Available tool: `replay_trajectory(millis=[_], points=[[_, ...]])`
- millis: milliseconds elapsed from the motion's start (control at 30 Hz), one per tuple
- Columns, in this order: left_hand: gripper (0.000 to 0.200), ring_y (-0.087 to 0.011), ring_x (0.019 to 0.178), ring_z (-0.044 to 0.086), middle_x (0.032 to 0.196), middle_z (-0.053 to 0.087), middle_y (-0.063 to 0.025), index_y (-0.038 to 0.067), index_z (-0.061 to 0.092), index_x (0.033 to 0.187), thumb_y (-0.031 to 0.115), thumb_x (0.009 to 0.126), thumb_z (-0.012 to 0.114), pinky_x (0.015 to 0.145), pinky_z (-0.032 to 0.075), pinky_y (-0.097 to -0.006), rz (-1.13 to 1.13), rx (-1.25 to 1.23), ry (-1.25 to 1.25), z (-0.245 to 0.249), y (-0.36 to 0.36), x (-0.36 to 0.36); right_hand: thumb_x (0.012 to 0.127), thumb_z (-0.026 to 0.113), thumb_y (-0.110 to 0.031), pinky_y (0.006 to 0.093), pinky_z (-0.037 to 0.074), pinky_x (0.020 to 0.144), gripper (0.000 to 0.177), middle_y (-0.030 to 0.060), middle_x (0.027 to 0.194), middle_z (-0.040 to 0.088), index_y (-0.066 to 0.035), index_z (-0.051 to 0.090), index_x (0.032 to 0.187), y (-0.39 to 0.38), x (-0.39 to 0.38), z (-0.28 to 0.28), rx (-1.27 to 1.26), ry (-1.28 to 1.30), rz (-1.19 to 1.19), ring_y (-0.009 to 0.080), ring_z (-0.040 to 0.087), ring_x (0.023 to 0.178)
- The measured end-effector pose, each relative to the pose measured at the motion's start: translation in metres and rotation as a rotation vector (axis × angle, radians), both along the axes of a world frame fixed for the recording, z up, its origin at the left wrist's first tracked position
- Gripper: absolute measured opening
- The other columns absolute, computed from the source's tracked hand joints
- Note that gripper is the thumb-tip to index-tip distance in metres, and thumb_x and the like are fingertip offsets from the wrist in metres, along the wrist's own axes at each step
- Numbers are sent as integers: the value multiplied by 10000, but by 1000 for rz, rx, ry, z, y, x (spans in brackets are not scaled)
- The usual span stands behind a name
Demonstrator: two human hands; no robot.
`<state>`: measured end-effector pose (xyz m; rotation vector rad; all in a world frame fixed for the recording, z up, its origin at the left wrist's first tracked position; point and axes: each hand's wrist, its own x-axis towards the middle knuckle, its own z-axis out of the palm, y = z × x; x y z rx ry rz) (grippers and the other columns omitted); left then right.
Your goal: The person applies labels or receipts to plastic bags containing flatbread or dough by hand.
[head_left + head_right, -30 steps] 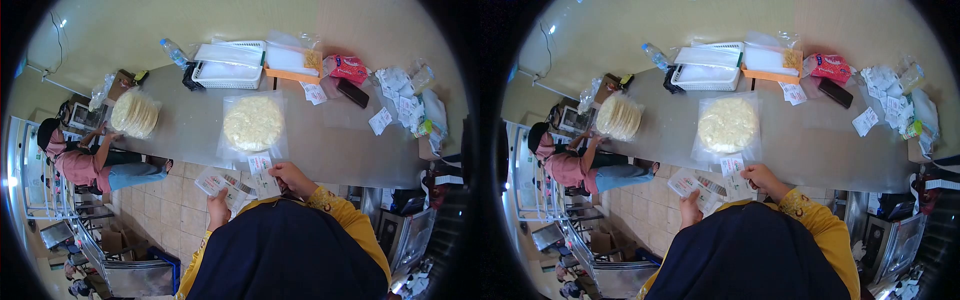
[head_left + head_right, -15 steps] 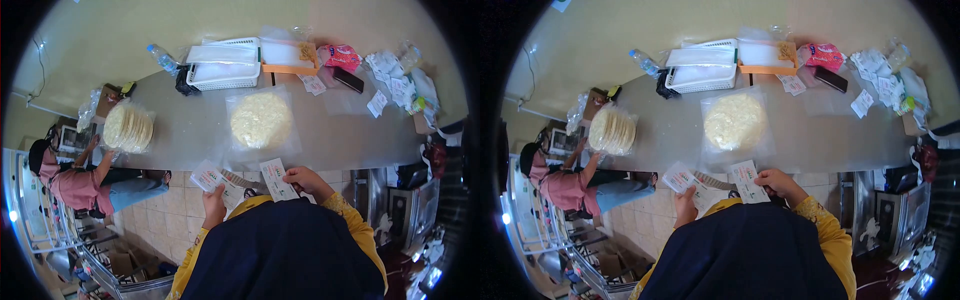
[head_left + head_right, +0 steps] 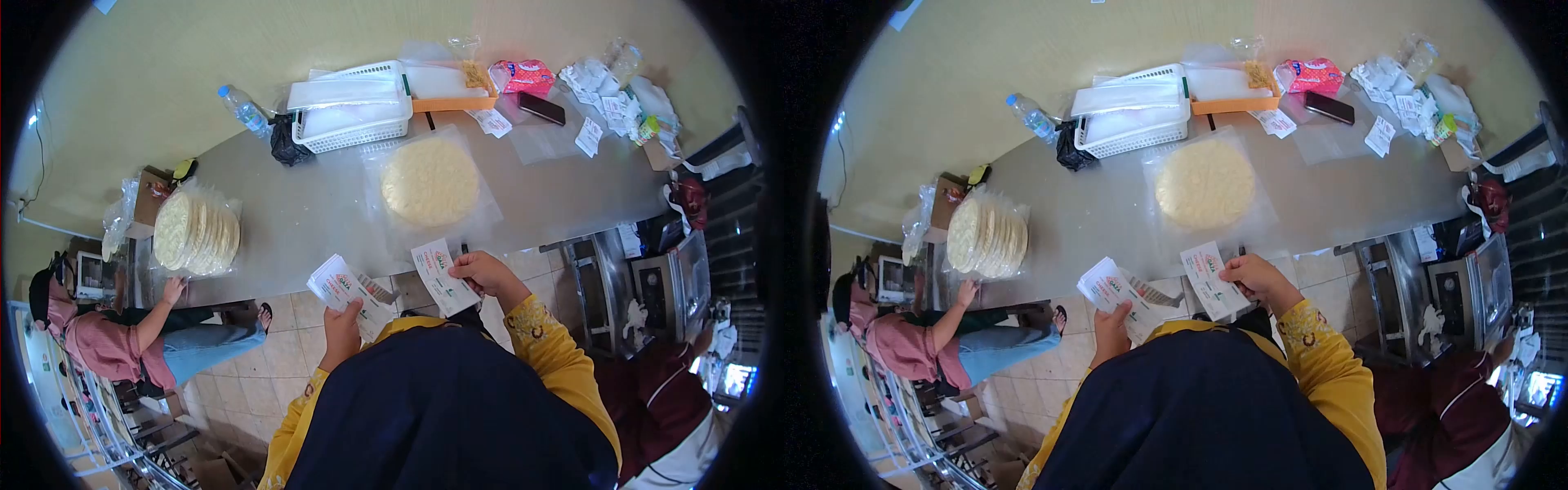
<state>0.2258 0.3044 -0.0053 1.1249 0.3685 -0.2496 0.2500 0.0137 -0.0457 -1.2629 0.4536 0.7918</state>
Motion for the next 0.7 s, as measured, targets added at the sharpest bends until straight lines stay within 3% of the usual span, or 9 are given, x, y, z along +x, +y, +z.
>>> replay_trajectory(millis=[267, 367, 467, 567, 700], points=[[313, -260, 964, 598, 1047, 609, -184, -63, 466, 1120, -11, 814, 510, 870, 462, -351, -36, 10, 43, -11, 14, 3, 797, 642, -141, 198, 256, 367, 78, -45, 572, 522, -102, 612, 737, -5, -1, 0, -8, 25, 53, 36, 385, 402], [308, -262, 962, 600, 1044, 610, -185, -64, 468, 1115, -12, 814, 509, 866, 465, -355, -34, 12, 36, -9, 12, 4, 789, 649, -133, 198, 303, 377, 66, -27, 607, 562, -83, 617, 759, -8, 4, 9, 47, 38, 40, 38, 435, 426], [303, -263, 960, 600, 1039, 612, -184, -64, 472, 1109, -15, 813, 511, 865, 466, -354, -25, 18, 52, -3, 5, 4, 791, 645, -120, 203, 358, 387, 70, -2, 647, 604, -56, 618, 789, -16, 10, -18, 103, 37, -24, 42, 482, 442], [298, -260, 956, 600, 1031, 616, -177, -64, 476, 1103, -13, 812, 513, 864, 464, -352, -14, 25, 44, -4, 0, 4, 802, 639, -120, 205, 293, 360, 63, -22, 580, 537, -70, 608, 781, -18, 14, 2, 88, 29, -118, 46, 413, 405], [299, -251, 946, 601, 1026, 620, -167, -65, 477, 1102, -10, 810, 515, 860, 462, -347, -3, 69, 54, -9, -5, 3, 820, 622, -118, 207, 295, 357, 73, -12, 578, 538, -46, 610, 819, -37, 19, -4, 19, -44, -205, 53, 421, 401]])
